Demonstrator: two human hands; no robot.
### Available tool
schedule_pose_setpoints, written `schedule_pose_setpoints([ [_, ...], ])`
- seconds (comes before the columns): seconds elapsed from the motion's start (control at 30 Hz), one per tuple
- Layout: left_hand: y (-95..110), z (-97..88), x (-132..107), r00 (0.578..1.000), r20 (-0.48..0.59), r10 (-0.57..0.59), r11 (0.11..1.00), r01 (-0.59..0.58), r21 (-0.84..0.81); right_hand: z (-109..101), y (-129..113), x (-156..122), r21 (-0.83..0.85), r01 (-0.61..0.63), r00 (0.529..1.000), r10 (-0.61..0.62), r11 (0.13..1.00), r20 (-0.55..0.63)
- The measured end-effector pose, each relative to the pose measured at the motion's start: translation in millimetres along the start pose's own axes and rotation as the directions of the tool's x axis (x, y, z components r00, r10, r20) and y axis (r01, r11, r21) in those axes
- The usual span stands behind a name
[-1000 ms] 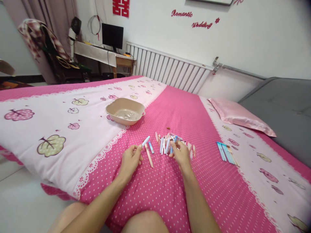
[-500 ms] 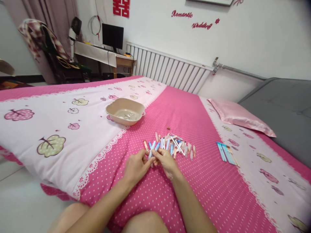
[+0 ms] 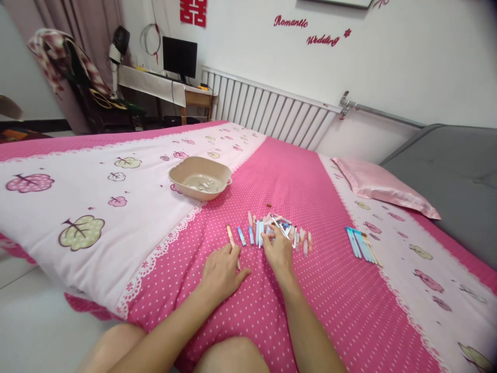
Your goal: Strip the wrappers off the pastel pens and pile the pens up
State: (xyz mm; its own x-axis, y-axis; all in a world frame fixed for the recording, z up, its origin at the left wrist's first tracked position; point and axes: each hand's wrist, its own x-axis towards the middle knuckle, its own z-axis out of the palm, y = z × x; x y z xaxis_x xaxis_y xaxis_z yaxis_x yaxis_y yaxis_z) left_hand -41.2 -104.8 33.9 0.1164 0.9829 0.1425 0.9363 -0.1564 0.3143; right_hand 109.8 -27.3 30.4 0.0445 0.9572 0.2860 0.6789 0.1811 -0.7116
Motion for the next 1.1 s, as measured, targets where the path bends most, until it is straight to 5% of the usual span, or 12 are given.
schedule_pose_setpoints([
  [0.2,-4,1.7,3,0.990,-0.049,-0.132,0.991,0.131,-0.010,2,-3,-1,0.053,-0.005,1.000,0.005,0.999,0.010],
  [0.33,-9,-0.6,8,0.953,-0.111,-0.282,0.938,0.250,-0.242,6,-5,-1,0.160,-0.015,0.999,0.010,0.987,0.032],
  [0.47,-12,-6.4,12,0.910,-0.137,-0.391,0.742,0.223,-0.632,11,-9,-5,0.404,-0.163,0.969,0.070,0.900,0.235],
  [0.6,-10,-10.3,13,0.895,-0.138,-0.425,0.518,0.116,-0.848,12,-21,-12,0.475,-0.407,0.865,0.162,0.781,0.475],
  [0.73,-7,-10.2,13,0.927,-0.078,-0.368,0.390,0.077,-0.918,10,-30,-15,0.622,-0.447,0.858,0.111,0.643,0.502],
  [0.93,-8,-3.7,14,0.937,-0.088,-0.337,0.385,0.052,-0.921,10,-29,-12,0.761,-0.422,0.902,0.144,0.494,0.407],
  [1.1,-9,-8.8,11,0.925,-0.137,-0.353,0.537,0.081,-0.839,7,-30,-12,0.779,-0.435,0.898,0.150,0.451,0.415],
])
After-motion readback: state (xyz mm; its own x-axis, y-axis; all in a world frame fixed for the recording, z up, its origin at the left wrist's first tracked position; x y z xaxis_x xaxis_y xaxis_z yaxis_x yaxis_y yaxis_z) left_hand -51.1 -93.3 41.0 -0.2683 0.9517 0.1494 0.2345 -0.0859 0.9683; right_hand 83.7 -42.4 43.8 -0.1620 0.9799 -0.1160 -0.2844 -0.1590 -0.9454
